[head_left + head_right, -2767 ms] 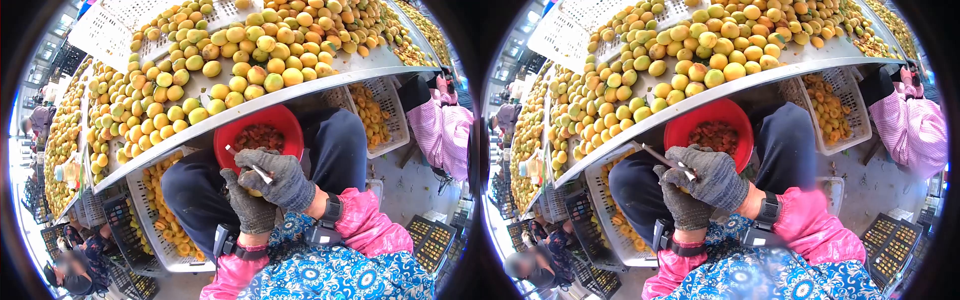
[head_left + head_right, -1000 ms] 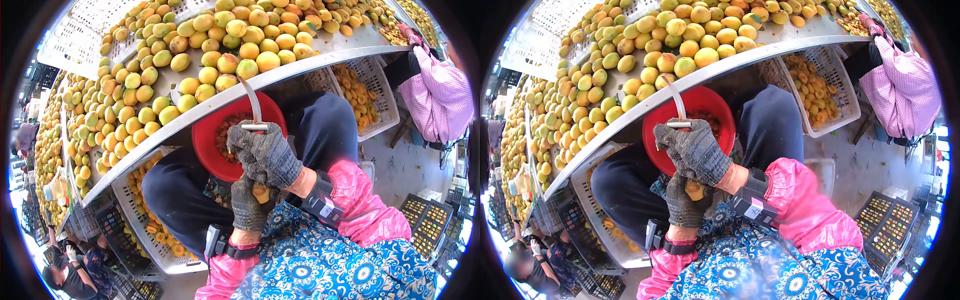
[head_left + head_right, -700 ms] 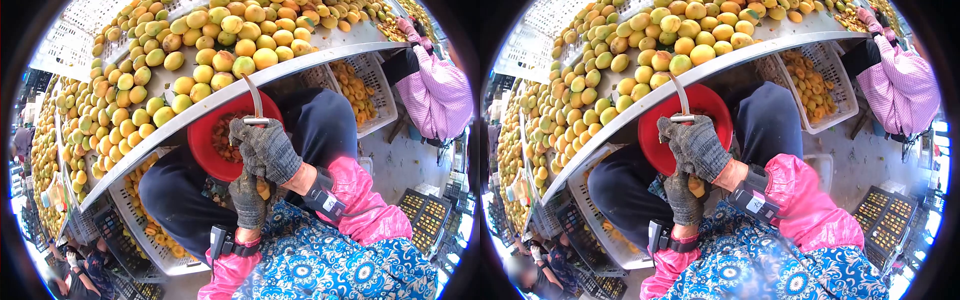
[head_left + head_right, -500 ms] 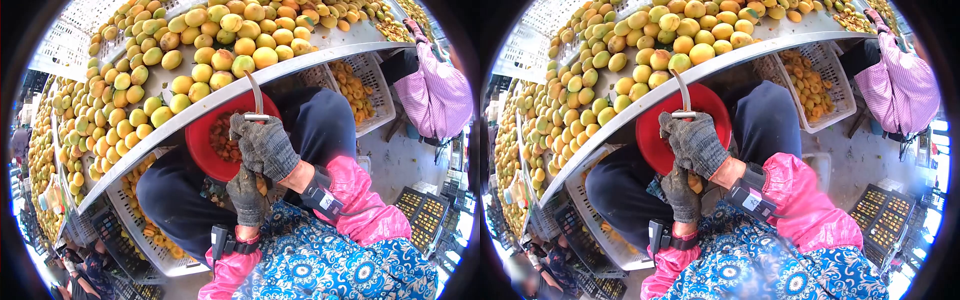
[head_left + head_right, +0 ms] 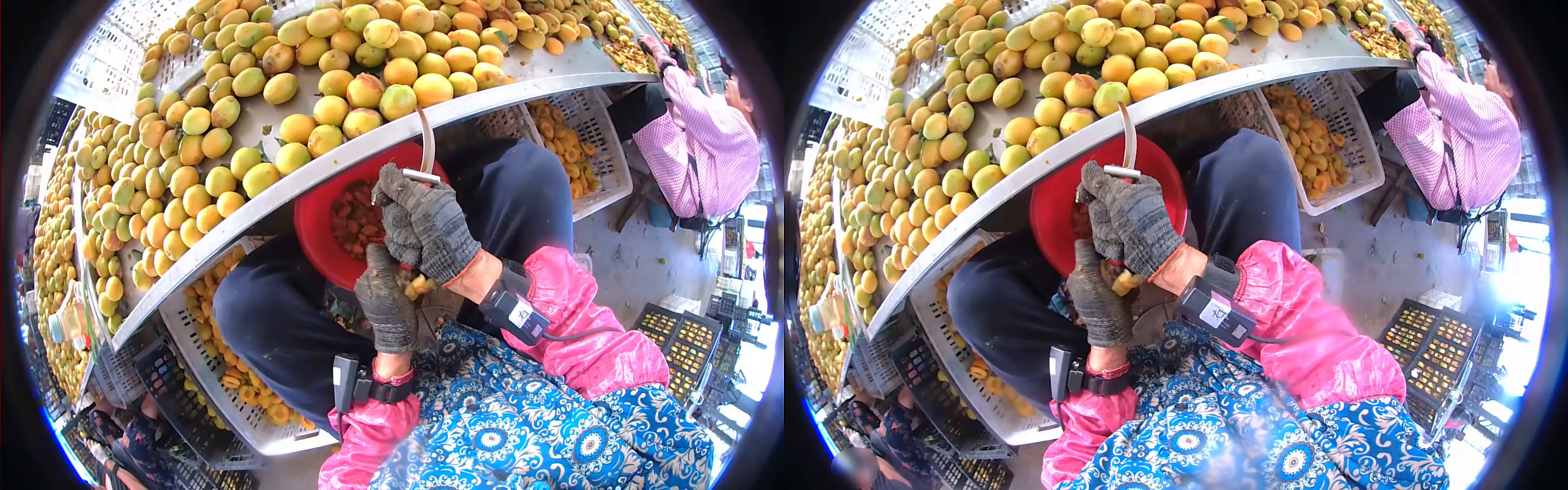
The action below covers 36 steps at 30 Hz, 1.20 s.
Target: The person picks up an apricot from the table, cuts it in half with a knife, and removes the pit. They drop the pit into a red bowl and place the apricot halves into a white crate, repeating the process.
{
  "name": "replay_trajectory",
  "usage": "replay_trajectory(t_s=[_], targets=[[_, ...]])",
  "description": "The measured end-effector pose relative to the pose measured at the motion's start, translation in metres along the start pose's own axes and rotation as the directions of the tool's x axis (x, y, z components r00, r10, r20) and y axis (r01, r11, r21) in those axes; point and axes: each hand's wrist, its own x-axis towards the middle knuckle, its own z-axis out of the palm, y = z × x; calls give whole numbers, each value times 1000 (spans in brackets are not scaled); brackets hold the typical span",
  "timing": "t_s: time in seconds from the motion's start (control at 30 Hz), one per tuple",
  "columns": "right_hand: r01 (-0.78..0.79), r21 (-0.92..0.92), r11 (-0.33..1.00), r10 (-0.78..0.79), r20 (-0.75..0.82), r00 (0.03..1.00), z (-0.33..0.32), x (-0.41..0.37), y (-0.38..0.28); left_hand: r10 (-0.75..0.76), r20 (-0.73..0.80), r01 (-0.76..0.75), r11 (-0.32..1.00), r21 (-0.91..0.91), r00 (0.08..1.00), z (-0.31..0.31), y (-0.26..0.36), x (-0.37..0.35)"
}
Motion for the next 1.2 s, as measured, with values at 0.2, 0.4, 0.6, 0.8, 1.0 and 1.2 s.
replay_trajectory(t_s=[0.2, 0.4, 0.6, 0.8, 1.0, 1.2], targets=[[179, 80, 981, -190, 164, 968, 16, 0, -25, -504, 226, 468, 426, -775, 833, -5, 30, 11], [510, -575, 640, -189, 525, 830, 2, -18, -40, -360, 130, 359, 694, -625, 924, -20, 38, 8], [571, -789, 227, -11, 584, 811, -13, -34, -26, -385, 76, 351, 718, -601, 920, -18, 51, 3], [578, -779, 244, -439, 442, 782, -8, -51, -7, -238, 39, 225, 839, -495, 971, -14, 54, 1], [626, -700, 343, -478, 444, 758, -7, -39, -28, 145, -200, -180, 969, -167, 969, -77, 100, -2], [484, -875, -8, -207, 475, 855, -26, -38, -49, 350, -417, -122, 868, 482, 839, -201, 88, 5]])
